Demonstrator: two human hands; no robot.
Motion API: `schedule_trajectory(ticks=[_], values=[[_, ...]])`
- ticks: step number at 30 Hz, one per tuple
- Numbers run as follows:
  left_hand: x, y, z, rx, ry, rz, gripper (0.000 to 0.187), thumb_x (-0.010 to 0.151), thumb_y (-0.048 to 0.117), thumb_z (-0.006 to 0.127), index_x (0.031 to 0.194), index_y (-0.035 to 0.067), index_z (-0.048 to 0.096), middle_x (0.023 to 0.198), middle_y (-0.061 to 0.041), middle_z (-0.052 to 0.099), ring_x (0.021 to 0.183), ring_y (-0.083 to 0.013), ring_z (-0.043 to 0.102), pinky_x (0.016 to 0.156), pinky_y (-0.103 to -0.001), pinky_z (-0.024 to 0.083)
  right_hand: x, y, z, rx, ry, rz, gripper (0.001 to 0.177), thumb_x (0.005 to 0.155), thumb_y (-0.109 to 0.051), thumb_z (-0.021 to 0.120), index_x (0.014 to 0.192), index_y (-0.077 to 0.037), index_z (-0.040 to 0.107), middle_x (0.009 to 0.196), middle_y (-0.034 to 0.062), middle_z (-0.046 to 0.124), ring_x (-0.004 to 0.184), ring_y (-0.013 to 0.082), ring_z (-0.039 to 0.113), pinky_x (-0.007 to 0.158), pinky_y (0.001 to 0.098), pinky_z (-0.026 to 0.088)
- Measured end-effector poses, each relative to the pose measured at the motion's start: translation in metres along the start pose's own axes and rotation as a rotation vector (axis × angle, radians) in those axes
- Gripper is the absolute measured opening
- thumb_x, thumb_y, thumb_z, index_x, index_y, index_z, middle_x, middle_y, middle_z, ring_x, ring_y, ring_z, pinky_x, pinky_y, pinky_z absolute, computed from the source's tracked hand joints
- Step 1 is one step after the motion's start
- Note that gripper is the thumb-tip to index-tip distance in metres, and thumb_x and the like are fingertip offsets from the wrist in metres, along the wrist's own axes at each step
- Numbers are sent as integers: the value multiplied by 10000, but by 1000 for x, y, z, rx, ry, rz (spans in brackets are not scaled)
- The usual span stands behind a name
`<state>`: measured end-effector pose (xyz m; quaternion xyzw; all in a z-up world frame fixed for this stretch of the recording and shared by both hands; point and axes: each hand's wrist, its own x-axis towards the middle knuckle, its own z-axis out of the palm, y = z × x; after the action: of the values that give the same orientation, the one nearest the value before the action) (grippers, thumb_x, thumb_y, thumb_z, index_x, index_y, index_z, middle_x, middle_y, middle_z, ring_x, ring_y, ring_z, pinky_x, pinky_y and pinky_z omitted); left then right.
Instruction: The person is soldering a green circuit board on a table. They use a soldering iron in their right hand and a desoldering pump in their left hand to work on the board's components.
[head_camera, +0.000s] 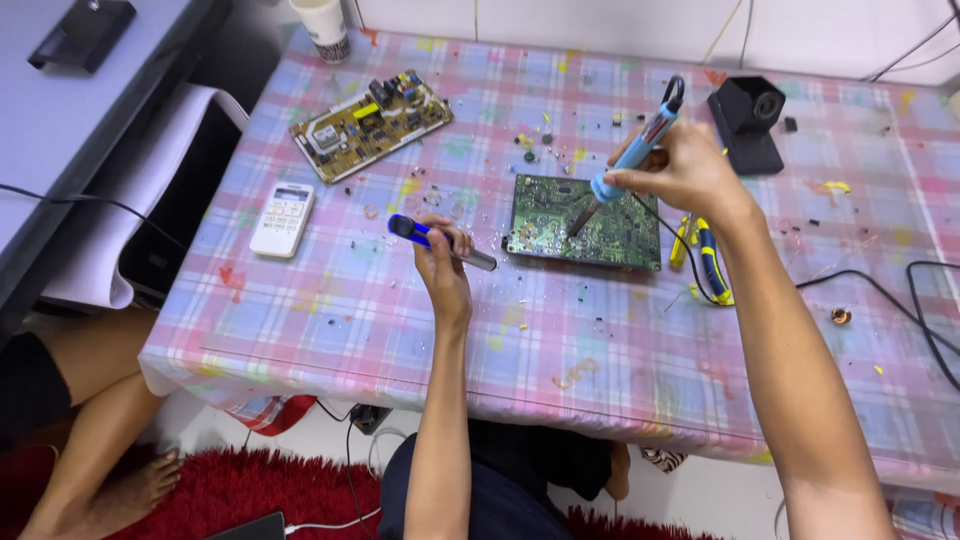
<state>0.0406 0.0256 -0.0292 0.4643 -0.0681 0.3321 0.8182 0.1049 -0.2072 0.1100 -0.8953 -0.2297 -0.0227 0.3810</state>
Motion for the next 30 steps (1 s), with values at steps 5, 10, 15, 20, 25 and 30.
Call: schedule_trajectory(ticks=[5,10,15,20,25,30], values=[[14,-25,-10,-69,-102,12,586,819,681,337,687,113,386,467,52,252,399,-66,273,435,-175,297,-3,0,0,12,-9,40,194,744,-127,741,911,-44,689,558,102,618,500,185,608,644,231,430],[11,-29,-1,5,-139,2,675,805,747,273,572,124,394,395,51,229,317,-55,223,360,-177,216,7,1,2,-64,-37,42,191,712,-169,743,885,-104,696,528,55,616,507,163,619,628,218,430],[7,1,19,296,-73,93,412,788,502,495,820,92,474,386,14,316,342,-76,325,390,-189,291,16,15,9,-94,-20,43,238,739,-192,764,904,-34,694,567,80,631,497,182,604,617,242,426],[8,-11,13,191,-11,94,349,790,335,523,937,154,263,662,-18,402,376,-40,314,365,-162,256,17,13,6,-61,-35,37,236,740,-141,748,910,6,680,563,97,628,479,180,601,602,244,441],[9,-16,12,83,15,104,370,781,309,552,912,154,243,658,-42,389,340,-44,297,336,-161,228,18,7,4,-57,-41,47,261,734,-153,750,906,27,672,558,103,630,481,176,608,592,248,455],[4,-10,16,35,31,116,285,787,253,507,917,168,268,590,-31,361,328,-64,281,305,-190,232,13,-1,5,-55,-37,40,255,750,-136,745,919,40,672,575,107,633,479,176,610,618,240,448]])
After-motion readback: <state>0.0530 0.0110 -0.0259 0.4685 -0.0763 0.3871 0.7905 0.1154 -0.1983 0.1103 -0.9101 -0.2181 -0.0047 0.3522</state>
